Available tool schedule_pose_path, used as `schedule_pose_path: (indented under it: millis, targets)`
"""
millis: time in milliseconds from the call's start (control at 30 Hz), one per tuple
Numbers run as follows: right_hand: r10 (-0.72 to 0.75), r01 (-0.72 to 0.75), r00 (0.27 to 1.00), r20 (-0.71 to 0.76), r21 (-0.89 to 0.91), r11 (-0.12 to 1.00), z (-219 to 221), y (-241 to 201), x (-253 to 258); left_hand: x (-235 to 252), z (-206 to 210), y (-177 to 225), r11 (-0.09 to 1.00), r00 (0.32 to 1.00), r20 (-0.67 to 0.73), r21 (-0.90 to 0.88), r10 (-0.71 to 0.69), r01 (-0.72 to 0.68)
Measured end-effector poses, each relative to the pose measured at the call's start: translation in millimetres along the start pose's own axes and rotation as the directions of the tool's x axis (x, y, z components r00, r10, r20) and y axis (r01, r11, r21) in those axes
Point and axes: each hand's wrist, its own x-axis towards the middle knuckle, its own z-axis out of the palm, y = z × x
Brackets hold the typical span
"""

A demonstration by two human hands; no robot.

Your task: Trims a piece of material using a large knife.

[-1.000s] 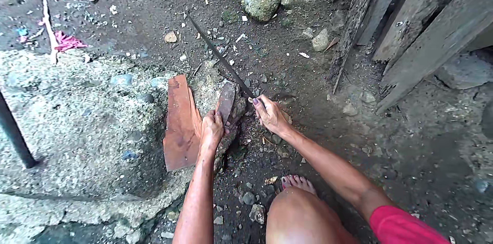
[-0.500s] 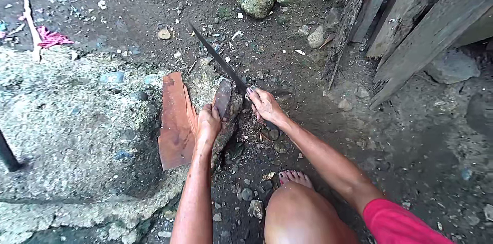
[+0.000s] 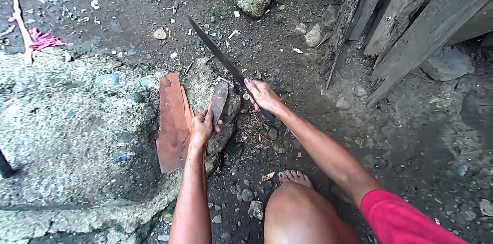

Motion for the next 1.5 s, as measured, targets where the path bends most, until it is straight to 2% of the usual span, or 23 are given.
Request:
schedule_pose_path:
  millis: [100, 233, 333, 433, 567, 700, 833, 933, 1000, 1067, 1133, 1300, 1400, 1500]
  targets:
    - [-0.103, 0.102, 0.995, 0.006, -0.223, 0.969, 7.8, 12.5, 0.5, -2.6, 0.2, 3.2, 1.000, 1.000, 0.009, -0.030, -0.009, 0.009]
    - [-0.198, 0.189, 0.979, 0.039, -0.522, 0.832, 18.6, 47.9, -12.1, -3.4, 0.3, 5.5, 0.999, 1.000, -0.002, -0.052, -0.013, 0.013]
    - [-0.262, 0.223, 0.965, 0.029, -0.618, 0.753, 25.4, 65.7, -18.9, -4.2, 1.6, 6.0, 0.997, 1.000, 0.000, -0.071, -0.021, 0.021]
    - [-0.177, 0.128, 0.984, -0.011, -0.646, 0.753, 26.6, 58.7, -9.1, -2.9, -0.3, 5.2, 0.996, 1.000, -0.003, -0.091, -0.025, 0.025]
    - [-0.016, -0.069, 0.990, -0.137, -0.594, 0.802, 19.3, 47.0, 15.7, -2.4, -1.9, 1.8, 0.996, 1.000, 0.003, -0.090, -0.016, 0.016]
    - [-0.059, -0.013, 0.992, -0.113, -0.548, 0.836, 16.9, 39.7, -1.4, -1.1, -1.7, -0.1, 0.999, 1.000, -0.019, -0.038, 0.007, -0.008]
    - [-0.084, 0.038, 0.995, -0.051, -0.593, 0.805, 20.6, 41.6, -9.7, -1.3, 0.9, -0.2, 0.999, 1.000, -0.020, -0.036, 0.004, -0.005]
    - [0.015, -0.055, 0.996, -0.088, -0.481, 0.875, 23.3, 36.7, -4.8, -3.7, 1.2, -3.1, 0.982, 1.000, 0.012, -0.190, -0.019, 0.021]
    - [0.072, -0.104, 0.992, -0.107, -0.337, 0.936, 18.5, 33.9, -5.3, -8.1, -1.3, -0.3, 0.923, 0.996, 0.056, -0.376, -0.073, 0.089]
    - [0.084, -0.106, 0.992, -0.097, -0.253, 0.961, 8.0, 33.0, -9.9, -11.6, -6.0, 4.3, 0.874, 0.993, 0.077, -0.472, -0.088, 0.114]
    - [0.074, -0.093, 0.993, -0.088, -0.237, 0.967, -1.7, 35.6, -19.1, -11.9, -10.7, 0.5, 0.886, 0.997, 0.081, -0.462, -0.009, 0.045]
    - [-0.002, -0.012, 0.997, -0.077, -0.185, 0.983, -13.5, 47.0, -45.8, -2.4, -11.5, -10.8, 0.941, 0.972, 0.087, -0.282, 0.220, -0.188]
    - [-0.073, 0.065, 0.995, -0.074, -0.106, 0.992, -11.2, 56.2, -55.2, -1.5, -2.6, -12.0, 0.937, 0.952, 0.029, -0.190, 0.303, -0.293]
    - [-0.085, 0.089, 0.987, -0.137, 0.021, 0.996, 1.8, 49.3, -58.0, -12.0, 14.9, -7.8, 0.887, 0.893, -0.066, -0.100, 0.446, -0.451]
